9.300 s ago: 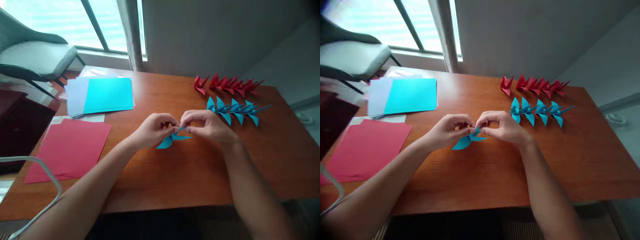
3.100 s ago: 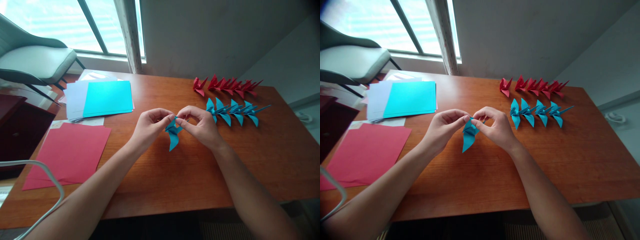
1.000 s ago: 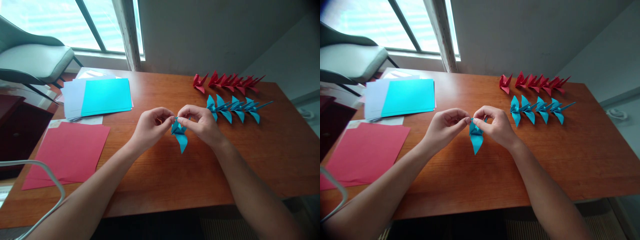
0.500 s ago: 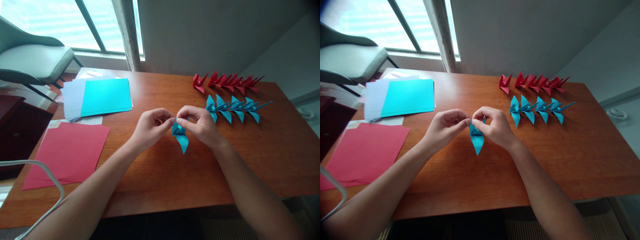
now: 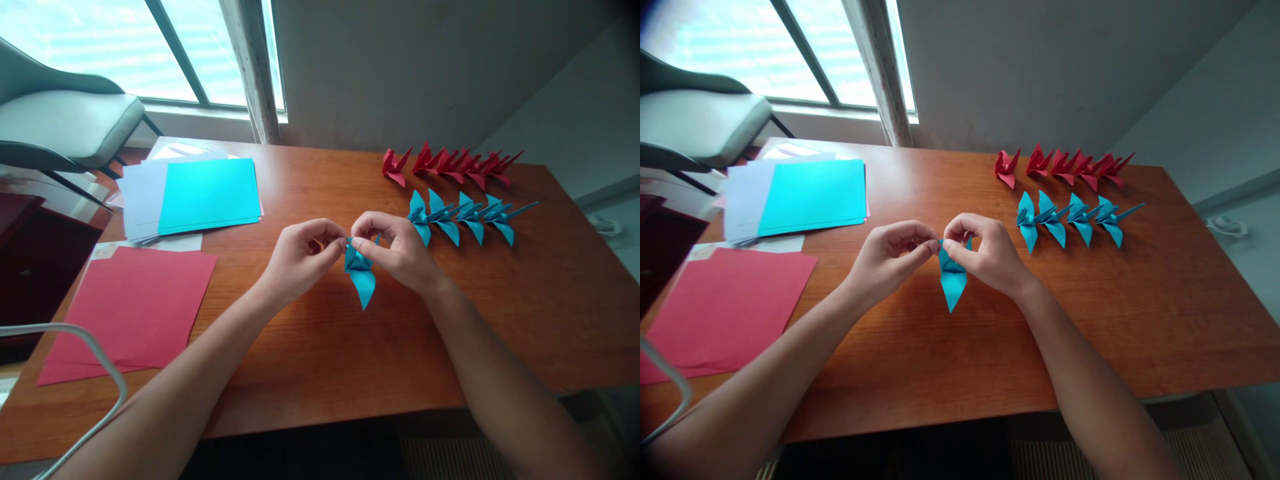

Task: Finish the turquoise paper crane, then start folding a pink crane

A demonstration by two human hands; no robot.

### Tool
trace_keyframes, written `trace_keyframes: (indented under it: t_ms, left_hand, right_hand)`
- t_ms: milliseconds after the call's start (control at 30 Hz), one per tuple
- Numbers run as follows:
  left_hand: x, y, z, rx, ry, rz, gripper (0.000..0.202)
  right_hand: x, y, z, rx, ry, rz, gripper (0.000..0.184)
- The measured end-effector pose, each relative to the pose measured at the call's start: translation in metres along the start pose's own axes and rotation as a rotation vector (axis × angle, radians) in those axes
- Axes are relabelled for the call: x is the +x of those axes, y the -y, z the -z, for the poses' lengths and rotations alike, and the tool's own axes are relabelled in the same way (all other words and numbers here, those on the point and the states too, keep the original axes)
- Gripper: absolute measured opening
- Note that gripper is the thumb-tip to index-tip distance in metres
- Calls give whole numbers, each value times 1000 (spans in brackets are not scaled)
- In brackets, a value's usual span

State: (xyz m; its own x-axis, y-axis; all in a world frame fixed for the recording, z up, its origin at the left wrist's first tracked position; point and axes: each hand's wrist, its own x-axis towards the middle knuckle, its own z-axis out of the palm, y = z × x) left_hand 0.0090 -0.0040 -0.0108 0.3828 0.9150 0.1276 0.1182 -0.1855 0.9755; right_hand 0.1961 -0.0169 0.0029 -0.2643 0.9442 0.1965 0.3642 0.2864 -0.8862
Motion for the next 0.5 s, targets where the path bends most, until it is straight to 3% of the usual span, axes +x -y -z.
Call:
trace_keyframes:
  t_ms: [300,500]
  left_hand:
    - [0,-2,2,35,-11,13,16]
    - [0,-2,1,-53,-28,34,15]
  right_hand:
    - [1,-3,-2,-80,-24,152,11]
    - [1,1,-1,-81,-32,95,12]
